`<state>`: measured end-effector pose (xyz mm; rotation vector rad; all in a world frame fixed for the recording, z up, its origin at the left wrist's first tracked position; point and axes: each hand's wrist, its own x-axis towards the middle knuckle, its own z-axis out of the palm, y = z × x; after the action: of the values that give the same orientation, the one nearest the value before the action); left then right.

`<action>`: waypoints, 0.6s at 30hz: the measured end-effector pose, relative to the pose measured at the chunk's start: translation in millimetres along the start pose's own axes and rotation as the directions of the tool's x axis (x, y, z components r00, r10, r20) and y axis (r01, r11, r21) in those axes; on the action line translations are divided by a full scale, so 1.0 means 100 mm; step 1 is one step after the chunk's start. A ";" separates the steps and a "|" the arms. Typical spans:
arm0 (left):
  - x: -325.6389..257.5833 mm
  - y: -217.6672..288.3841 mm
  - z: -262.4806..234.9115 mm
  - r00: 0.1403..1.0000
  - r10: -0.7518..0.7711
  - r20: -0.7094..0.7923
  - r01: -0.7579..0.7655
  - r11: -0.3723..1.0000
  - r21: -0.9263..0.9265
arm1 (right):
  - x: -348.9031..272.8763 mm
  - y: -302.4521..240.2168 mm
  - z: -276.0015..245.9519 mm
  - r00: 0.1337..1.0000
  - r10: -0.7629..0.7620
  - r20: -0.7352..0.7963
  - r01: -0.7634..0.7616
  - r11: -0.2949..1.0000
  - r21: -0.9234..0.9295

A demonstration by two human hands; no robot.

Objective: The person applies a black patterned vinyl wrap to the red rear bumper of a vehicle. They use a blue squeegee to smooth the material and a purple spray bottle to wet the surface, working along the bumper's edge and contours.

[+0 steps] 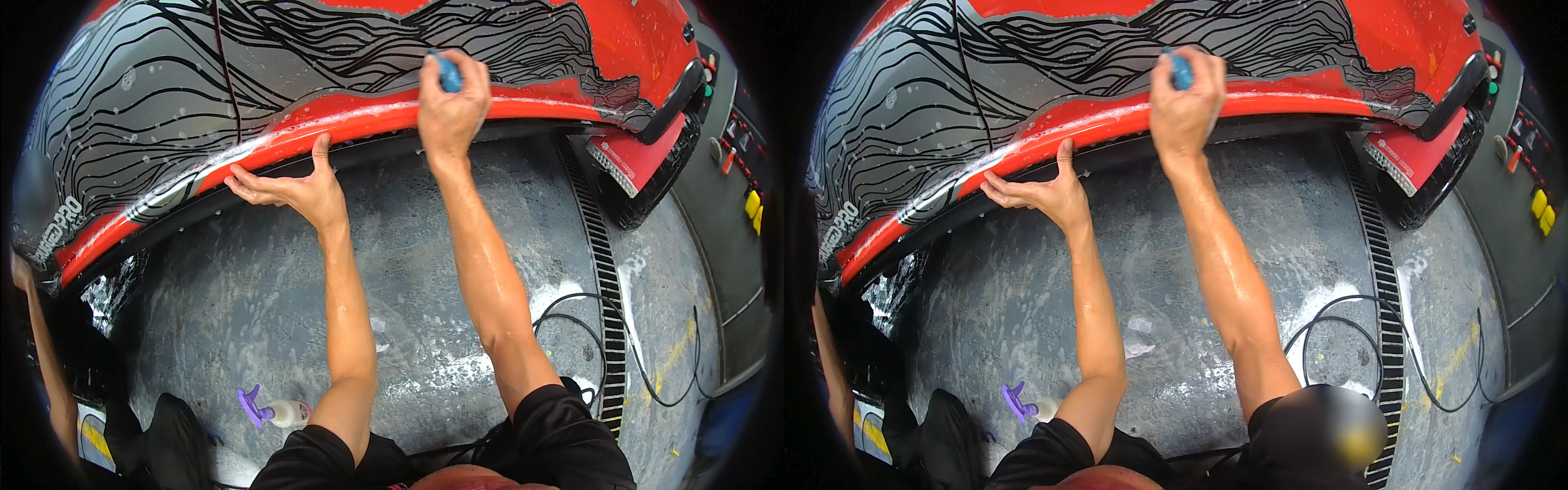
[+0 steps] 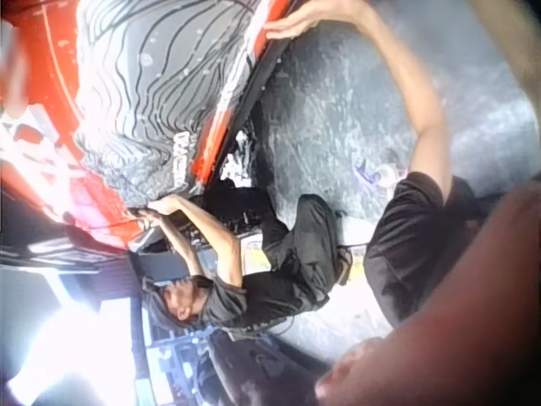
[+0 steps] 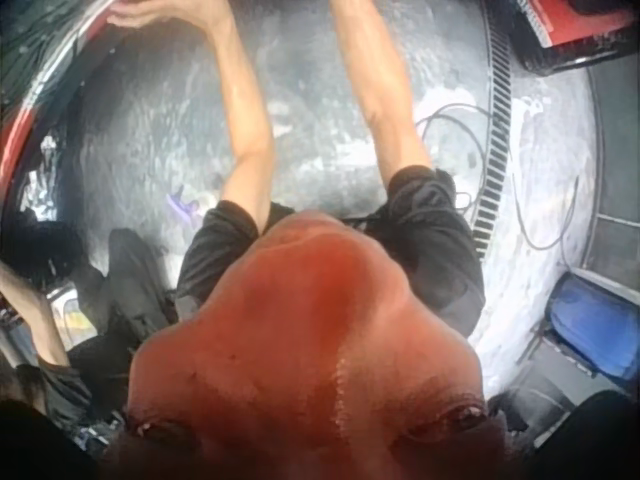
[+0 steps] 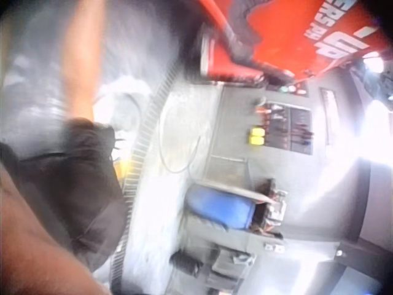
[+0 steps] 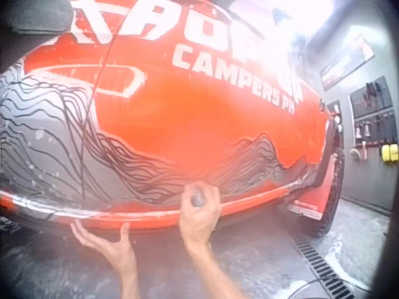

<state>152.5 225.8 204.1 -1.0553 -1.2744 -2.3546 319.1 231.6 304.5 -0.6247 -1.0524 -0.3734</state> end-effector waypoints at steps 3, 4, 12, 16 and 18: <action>0.02 0.04 -0.03 0.997 -0.067 0.042 0.068 0.998 -0.005 | 0.11 0.08 -0.09 0.995 0.089 -0.041 -0.089 0.996 0.004; 0.00 0.05 -0.05 0.996 -0.080 0.048 0.080 0.997 0.007 | 0.18 0.15 -0.10 0.977 0.177 -0.119 -0.175 0.984 0.025; 0.02 0.06 -0.04 0.996 -0.062 0.065 0.060 0.997 0.045 | 0.13 0.07 -0.02 0.986 0.085 -0.143 -0.091 0.995 -0.035; 0.02 0.00 -0.05 0.998 -0.019 0.055 0.016 0.999 0.049 | 0.13 0.02 -0.01 0.985 0.118 -0.126 -0.117 0.993 0.013; 0.03 -0.01 -0.05 0.999 -0.020 0.048 0.017 0.999 0.049 | 0.10 0.00 0.05 0.988 0.036 -0.149 -0.047 0.996 -0.076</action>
<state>147.5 222.7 204.2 -1.0970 -1.3576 -2.3118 320.2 234.5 314.9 -0.6788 -0.8850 -0.4204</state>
